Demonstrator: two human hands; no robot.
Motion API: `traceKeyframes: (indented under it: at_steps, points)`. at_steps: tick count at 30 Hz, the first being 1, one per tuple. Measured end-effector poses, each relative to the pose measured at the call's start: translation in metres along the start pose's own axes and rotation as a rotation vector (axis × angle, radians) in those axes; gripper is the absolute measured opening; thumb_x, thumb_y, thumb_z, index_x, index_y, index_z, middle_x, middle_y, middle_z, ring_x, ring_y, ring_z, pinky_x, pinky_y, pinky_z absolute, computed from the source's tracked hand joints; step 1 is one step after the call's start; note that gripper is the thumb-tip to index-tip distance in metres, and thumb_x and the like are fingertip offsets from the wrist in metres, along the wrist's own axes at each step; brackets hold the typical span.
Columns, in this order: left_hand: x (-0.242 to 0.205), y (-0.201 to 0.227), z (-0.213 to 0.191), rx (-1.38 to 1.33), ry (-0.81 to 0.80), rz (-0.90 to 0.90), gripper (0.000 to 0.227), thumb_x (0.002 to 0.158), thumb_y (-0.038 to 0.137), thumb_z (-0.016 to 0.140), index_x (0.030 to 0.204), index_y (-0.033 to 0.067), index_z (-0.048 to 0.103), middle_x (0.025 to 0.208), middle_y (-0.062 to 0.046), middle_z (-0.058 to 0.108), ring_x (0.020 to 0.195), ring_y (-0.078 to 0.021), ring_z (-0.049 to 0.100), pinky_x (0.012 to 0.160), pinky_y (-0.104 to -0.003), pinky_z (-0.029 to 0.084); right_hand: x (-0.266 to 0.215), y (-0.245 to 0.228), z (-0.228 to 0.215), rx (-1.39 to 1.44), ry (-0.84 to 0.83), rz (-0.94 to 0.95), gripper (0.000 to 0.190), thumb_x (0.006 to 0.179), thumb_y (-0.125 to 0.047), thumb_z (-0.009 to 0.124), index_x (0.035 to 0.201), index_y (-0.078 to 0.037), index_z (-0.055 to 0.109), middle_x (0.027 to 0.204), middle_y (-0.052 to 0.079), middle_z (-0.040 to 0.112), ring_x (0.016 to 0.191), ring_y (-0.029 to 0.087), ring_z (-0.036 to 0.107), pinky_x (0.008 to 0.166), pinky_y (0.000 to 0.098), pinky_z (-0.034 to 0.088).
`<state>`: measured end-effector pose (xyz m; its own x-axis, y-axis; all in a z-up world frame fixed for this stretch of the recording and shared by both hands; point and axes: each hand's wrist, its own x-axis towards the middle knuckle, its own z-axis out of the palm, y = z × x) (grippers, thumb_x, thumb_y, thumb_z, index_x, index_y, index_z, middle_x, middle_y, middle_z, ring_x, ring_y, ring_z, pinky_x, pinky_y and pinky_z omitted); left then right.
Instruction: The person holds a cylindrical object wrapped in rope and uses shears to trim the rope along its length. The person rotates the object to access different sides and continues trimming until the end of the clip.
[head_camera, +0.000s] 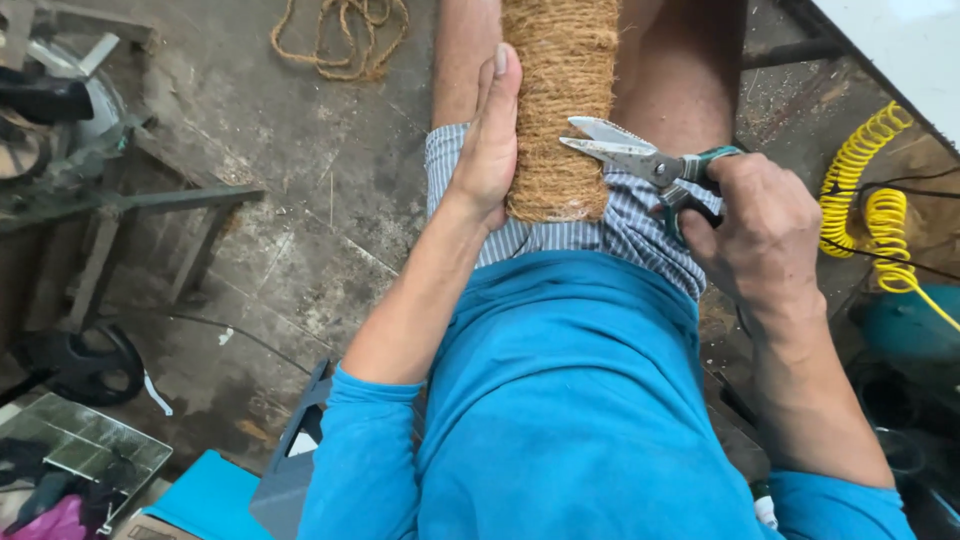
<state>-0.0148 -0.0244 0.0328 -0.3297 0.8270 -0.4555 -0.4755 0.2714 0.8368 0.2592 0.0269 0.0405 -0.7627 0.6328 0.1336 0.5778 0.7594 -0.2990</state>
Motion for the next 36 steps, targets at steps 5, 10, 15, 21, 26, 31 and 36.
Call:
traceKeyframes:
  at_steps: [5, 10, 15, 21, 26, 31, 36]
  points:
    - [0.003, -0.001, -0.004, 0.124, 0.047, -0.143, 0.108, 0.076, 0.075, 0.035, 0.155, 0.0064, 0.010, 0.167, -0.011, -0.004, 0.154, -0.0206, 0.000, 0.124, -0.037, 0.003, -0.004, 0.007, 0.011, 0.043, 0.000, 0.012, 0.030, 0.085, -0.015, 0.075, 0.107, 0.000, 0.061, 0.091, 0.016, 0.064, 0.078, 0.037, 0.061, 0.073, 0.0457, 0.048]
    - [0.003, 0.000, -0.004, -0.201, -0.016, 0.011, 0.066, 0.094, 0.055, 0.049, 0.137, 0.0050, 0.052, 0.145, -0.014, 0.054, 0.137, -0.0254, 0.051, 0.118, -0.039, 0.040, 0.003, 0.003, 0.015, 0.276, -0.035, 0.176, 0.039, 0.081, -0.004, 0.072, 0.117, 0.003, 0.057, 0.101, 0.019, 0.067, 0.088, 0.035, 0.065, 0.082, 0.0436, 0.051]
    - [0.004, 0.005, -0.004, 0.006, 0.056, -0.081, 0.096, 0.083, 0.064, 0.044, 0.152, 0.0015, 0.023, 0.162, -0.015, 0.025, 0.150, -0.0244, 0.025, 0.124, -0.039, 0.019, -0.005, 0.012, 0.010, 0.192, 0.003, 0.087, 0.047, 0.082, -0.018, 0.073, 0.120, 0.006, 0.058, 0.106, 0.022, 0.064, 0.090, 0.039, 0.062, 0.084, 0.0476, 0.049]
    - [0.004, 0.004, -0.005, 0.046, 0.023, -0.060, 0.083, 0.085, 0.064, 0.044, 0.143, 0.0045, 0.036, 0.150, -0.015, 0.039, 0.146, -0.0256, 0.032, 0.125, -0.042, 0.022, -0.005, 0.011, 0.010, 0.159, -0.004, 0.000, 0.044, 0.092, -0.026, 0.070, 0.120, 0.007, 0.059, 0.109, 0.024, 0.065, 0.095, 0.042, 0.063, 0.086, 0.0494, 0.048]
    - [0.006, 0.000, -0.005, 0.014, -0.017, -0.025, 0.058, 0.088, 0.062, 0.046, 0.118, 0.0115, 0.045, 0.117, -0.005, 0.047, 0.126, -0.0168, 0.046, 0.116, -0.038, 0.035, -0.007, 0.010, 0.017, 0.123, -0.073, 0.058, 0.042, 0.084, -0.020, 0.074, 0.116, 0.003, 0.061, 0.100, 0.020, 0.064, 0.087, 0.041, 0.061, 0.080, 0.0488, 0.049]
    - [0.004, -0.003, -0.003, 0.072, 0.015, -0.028, 0.056, 0.087, 0.065, 0.043, 0.111, 0.0146, 0.046, 0.110, -0.001, 0.045, 0.117, -0.0133, 0.046, 0.110, -0.035, 0.038, -0.015, 0.012, 0.021, 0.120, -0.118, 0.114, 0.042, 0.080, -0.017, 0.076, 0.114, 0.001, 0.059, 0.097, 0.017, 0.065, 0.086, 0.039, 0.063, 0.078, 0.0470, 0.050]
    - [0.004, -0.011, 0.004, -0.049, 0.121, 0.031, 0.058, 0.087, 0.060, 0.051, 0.118, 0.0111, 0.041, 0.117, -0.003, 0.045, 0.118, -0.0152, 0.049, 0.108, -0.035, 0.044, -0.021, 0.008, 0.017, -0.017, -0.112, 0.168, 0.037, 0.081, -0.020, 0.077, 0.111, -0.004, 0.064, 0.093, 0.012, 0.067, 0.080, 0.039, 0.064, 0.075, 0.0473, 0.051]
